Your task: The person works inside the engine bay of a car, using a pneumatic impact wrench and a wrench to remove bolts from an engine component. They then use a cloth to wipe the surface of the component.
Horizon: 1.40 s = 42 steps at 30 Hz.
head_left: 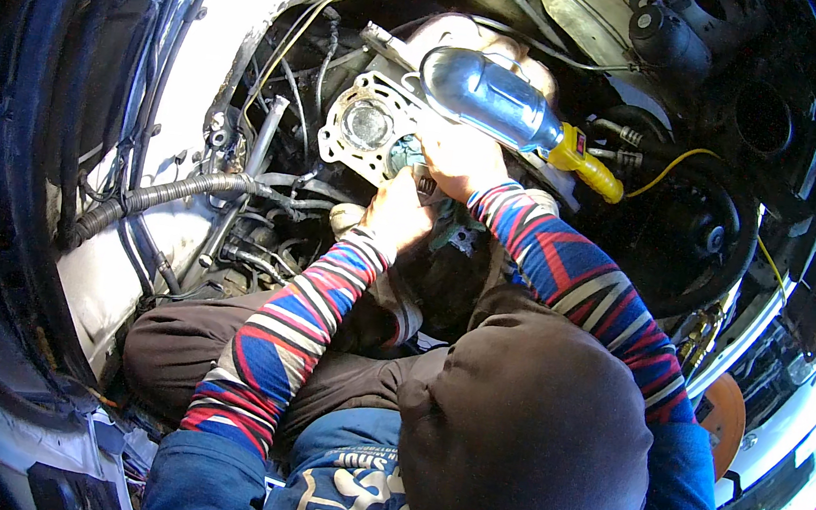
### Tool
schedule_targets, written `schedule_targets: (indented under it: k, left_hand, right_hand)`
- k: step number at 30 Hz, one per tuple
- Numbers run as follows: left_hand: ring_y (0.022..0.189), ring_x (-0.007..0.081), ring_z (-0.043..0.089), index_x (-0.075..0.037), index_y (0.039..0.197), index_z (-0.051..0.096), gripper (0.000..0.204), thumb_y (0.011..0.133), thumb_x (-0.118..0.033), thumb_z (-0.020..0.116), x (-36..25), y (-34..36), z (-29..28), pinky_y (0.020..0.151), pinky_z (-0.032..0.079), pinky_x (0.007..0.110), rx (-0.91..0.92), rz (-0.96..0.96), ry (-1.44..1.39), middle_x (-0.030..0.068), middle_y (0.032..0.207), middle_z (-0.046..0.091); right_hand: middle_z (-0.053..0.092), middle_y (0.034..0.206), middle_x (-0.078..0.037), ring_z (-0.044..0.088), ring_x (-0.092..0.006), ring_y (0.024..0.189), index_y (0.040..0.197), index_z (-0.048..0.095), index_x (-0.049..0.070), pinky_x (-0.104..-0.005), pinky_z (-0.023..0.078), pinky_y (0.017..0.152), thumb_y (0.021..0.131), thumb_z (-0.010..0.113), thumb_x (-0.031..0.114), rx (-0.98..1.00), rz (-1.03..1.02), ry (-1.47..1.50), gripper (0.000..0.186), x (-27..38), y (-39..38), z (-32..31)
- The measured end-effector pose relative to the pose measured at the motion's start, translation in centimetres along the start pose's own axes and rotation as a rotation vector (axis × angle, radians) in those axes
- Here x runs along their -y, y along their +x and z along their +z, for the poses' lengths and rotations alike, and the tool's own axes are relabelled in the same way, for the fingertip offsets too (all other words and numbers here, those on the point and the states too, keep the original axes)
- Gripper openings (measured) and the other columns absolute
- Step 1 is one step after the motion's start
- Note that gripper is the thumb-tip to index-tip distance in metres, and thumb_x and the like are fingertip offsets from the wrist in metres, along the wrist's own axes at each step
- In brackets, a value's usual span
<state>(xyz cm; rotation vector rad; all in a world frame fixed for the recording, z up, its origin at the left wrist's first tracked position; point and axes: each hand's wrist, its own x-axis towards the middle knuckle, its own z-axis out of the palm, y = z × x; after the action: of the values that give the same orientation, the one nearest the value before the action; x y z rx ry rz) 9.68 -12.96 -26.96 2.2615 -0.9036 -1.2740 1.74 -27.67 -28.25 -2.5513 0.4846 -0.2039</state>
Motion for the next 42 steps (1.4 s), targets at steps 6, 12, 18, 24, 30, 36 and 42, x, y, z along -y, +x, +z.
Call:
schedule_targets:
  k: [6,12,18,24,30,36,42]
  left_hand:
    - [0.104,0.0447,0.064,0.002,0.120,0.054,0.046,0.078,-0.014,0.065,-0.2,0.8,-1.0,0.092,0.051,0.047,0.084,-0.042,0.113,0.0292,0.106,0.066]
    - [0.103,0.0453,0.064,0.003,0.121,0.054,0.046,0.078,-0.012,0.063,0.4,1.4,-2.0,0.092,0.051,0.047,0.131,0.044,0.209,0.0298,0.105,0.066]
    - [0.098,0.0419,0.067,-0.005,0.122,0.060,0.042,0.081,-0.015,0.064,-0.2,3.6,-5.0,0.087,0.053,0.050,0.206,0.306,0.260,0.0253,0.102,0.070]
    - [0.096,0.0435,0.066,-0.007,0.134,0.053,0.056,0.079,-0.011,0.063,-1.6,4.5,-6.4,0.086,0.053,0.047,0.346,0.197,0.374,0.0273,0.105,0.068]
    - [0.095,0.0442,0.066,-0.008,0.134,0.054,0.056,0.079,-0.013,0.063,-1.3,4.6,-6.6,0.086,0.053,0.048,0.344,0.256,0.380,0.0276,0.104,0.068]
    - [0.090,0.0420,0.068,-0.007,0.130,0.057,0.054,0.078,-0.016,0.065,-2.1,3.7,-6.9,0.082,0.054,0.048,0.264,0.294,0.330,0.0251,0.097,0.069]
    - [0.083,0.0373,0.068,-0.004,0.125,0.057,0.050,0.078,-0.019,0.067,-2.8,0.2,-7.3,0.075,0.053,0.043,0.135,0.137,0.197,0.0202,0.089,0.068]
  right_hand:
    - [0.070,0.083,-0.015,0.068,-0.0331,0.076,0.095,0.069,0.008,-0.0447,0.054,0.068,0.090,0.054,0.021,0.126,0.171,0.007,0.021,0.5,0.3,-0.4]
    - [0.068,0.077,-0.016,0.068,-0.0321,0.072,0.096,0.068,0.008,-0.0442,0.054,0.066,0.089,0.054,0.019,0.010,0.183,-0.001,0.019,0.8,0.1,-0.2]
    - [0.068,0.081,-0.016,0.067,-0.0339,0.075,0.089,0.068,0.007,-0.0441,0.054,0.071,0.088,0.053,0.020,0.004,0.275,-0.045,0.020,0.8,-0.4,0.9]
    - [0.069,0.085,-0.018,0.068,-0.0357,0.080,0.088,0.068,0.007,-0.0450,0.054,0.075,0.087,0.053,0.021,-0.062,0.394,0.074,0.021,1.0,-0.5,1.4]
    - [0.071,0.088,-0.017,0.068,-0.0363,0.083,0.091,0.069,0.008,-0.0448,0.054,0.077,0.088,0.052,0.022,-0.049,0.436,0.094,0.022,1.2,-0.7,1.7]
    - [0.071,0.094,-0.017,0.067,-0.0376,0.084,0.096,0.069,0.006,-0.0428,0.054,0.078,0.090,0.054,0.025,-0.171,0.281,0.153,0.025,-0.2,-1.4,2.5]
    - [0.067,0.104,-0.020,0.064,-0.0341,0.093,0.115,0.064,-0.001,-0.0400,0.052,0.084,0.095,0.049,0.012,-0.018,0.313,0.815,0.029,-1.9,-5.2,-0.7]
